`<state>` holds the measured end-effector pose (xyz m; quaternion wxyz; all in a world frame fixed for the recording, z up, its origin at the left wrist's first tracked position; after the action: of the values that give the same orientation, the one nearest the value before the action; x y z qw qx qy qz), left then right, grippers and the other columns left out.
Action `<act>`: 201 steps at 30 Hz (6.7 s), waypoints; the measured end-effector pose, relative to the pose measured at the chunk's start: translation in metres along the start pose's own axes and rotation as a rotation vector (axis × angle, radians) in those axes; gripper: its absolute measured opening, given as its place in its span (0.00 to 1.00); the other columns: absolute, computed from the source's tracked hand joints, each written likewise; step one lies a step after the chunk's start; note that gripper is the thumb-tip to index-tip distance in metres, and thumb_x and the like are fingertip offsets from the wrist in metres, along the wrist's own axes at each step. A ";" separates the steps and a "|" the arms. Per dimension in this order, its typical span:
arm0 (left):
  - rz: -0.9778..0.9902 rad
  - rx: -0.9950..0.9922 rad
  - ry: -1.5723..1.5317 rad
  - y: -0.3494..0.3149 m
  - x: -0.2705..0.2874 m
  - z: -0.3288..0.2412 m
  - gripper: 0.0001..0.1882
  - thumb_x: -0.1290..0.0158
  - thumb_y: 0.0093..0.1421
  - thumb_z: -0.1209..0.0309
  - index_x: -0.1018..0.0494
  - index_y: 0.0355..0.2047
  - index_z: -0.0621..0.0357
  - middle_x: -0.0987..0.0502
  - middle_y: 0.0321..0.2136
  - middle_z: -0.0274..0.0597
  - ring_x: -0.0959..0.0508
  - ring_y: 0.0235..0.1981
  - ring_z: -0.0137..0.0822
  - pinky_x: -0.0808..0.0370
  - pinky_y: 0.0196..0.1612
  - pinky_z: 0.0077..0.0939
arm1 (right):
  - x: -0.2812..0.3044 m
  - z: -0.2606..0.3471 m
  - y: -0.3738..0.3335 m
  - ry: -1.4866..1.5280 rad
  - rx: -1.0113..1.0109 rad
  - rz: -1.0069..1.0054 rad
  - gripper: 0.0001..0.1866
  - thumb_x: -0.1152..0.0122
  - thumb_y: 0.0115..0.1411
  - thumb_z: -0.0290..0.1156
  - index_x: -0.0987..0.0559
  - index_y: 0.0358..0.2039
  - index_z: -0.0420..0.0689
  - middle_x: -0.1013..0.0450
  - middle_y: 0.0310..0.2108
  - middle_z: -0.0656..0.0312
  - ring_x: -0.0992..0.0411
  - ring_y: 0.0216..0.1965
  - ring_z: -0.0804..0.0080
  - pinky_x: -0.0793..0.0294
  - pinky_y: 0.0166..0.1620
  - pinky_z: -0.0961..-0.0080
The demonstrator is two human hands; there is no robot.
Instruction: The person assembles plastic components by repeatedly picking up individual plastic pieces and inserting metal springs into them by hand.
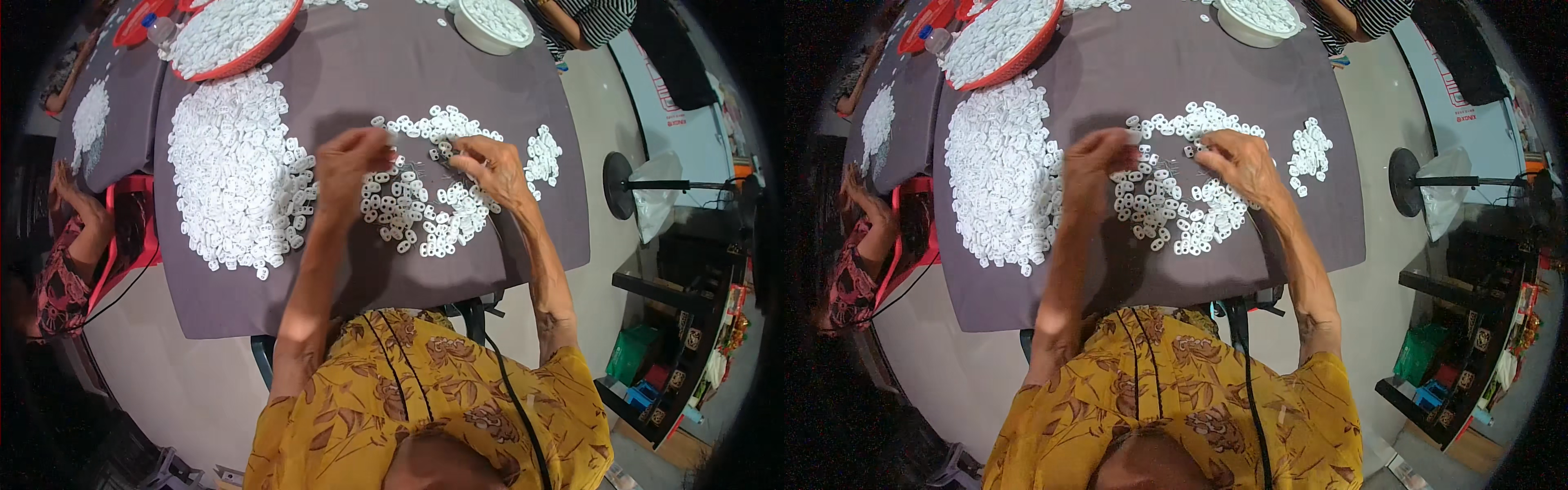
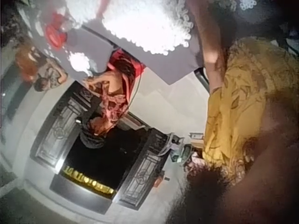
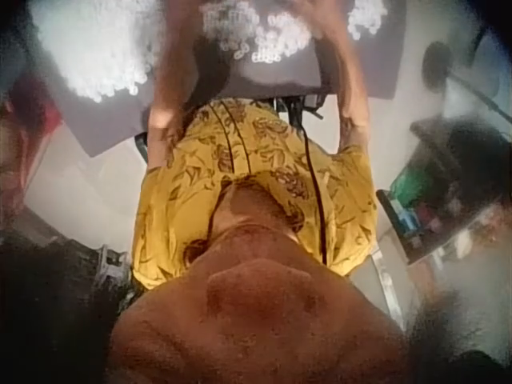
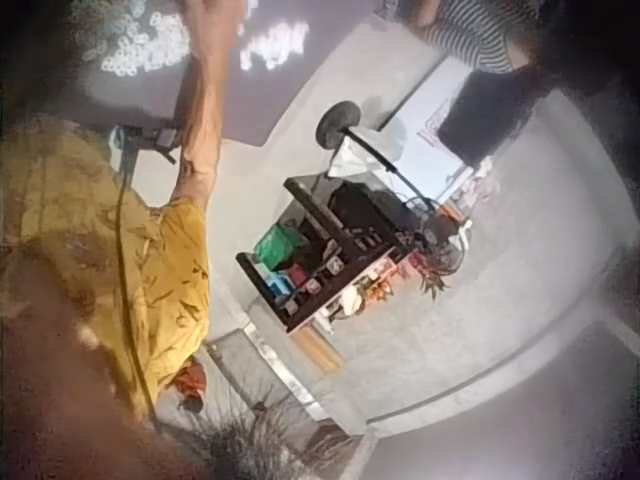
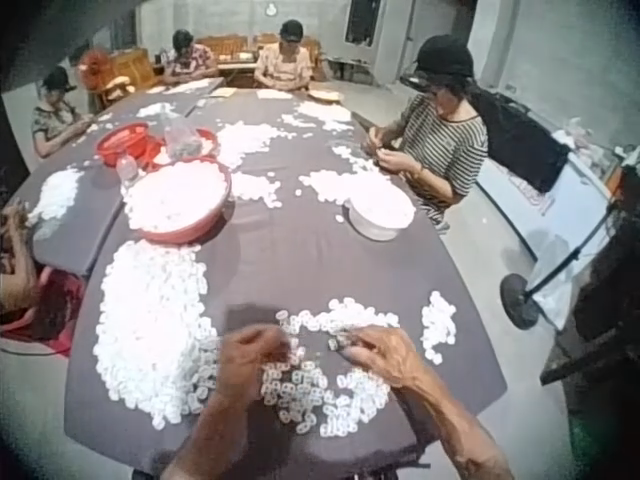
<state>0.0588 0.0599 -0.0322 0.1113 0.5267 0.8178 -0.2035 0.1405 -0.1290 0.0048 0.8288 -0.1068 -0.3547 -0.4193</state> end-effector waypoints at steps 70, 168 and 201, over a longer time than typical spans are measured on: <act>0.239 0.109 -0.007 -0.029 -0.039 0.065 0.05 0.47 0.52 0.76 0.28 0.29 0.64 0.26 0.22 0.36 0.28 0.22 0.23 0.30 0.27 0.16 | -0.036 -0.006 -0.034 0.547 -0.341 0.068 0.03 0.46 0.52 0.26 0.26 0.26 0.40 0.31 0.21 0.70 0.38 0.22 0.86 0.39 0.27 0.87; 0.172 -0.096 -0.242 -0.025 -0.052 -0.008 0.06 0.48 0.52 0.78 0.27 0.32 0.66 0.24 0.25 0.42 0.24 0.25 0.28 0.26 0.33 0.21 | 0.003 0.057 0.007 0.284 0.045 0.020 0.04 0.48 0.56 0.24 0.28 0.30 0.35 0.28 0.25 0.63 0.32 0.27 0.82 0.32 0.31 0.86; 0.310 0.273 -0.367 -0.024 -0.055 -0.002 0.12 0.50 0.55 0.72 0.33 0.36 0.68 0.28 0.28 0.42 0.25 0.28 0.32 0.26 0.33 0.22 | 0.005 0.051 0.016 0.449 0.078 0.138 0.04 0.46 0.51 0.20 0.24 0.28 0.36 0.30 0.27 0.62 0.33 0.31 0.76 0.34 0.36 0.82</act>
<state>0.0601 0.0070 -0.0039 0.2154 0.6101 0.6587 -0.3841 0.1291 -0.0981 0.0466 0.9171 -0.0028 -0.1694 -0.3608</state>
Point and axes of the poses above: each hand's wrist, its own y-axis towards the middle knuckle, its own x-axis out of the back of the hand, z = x × y, the point moved 5 cm from there along y, towards the middle knuckle
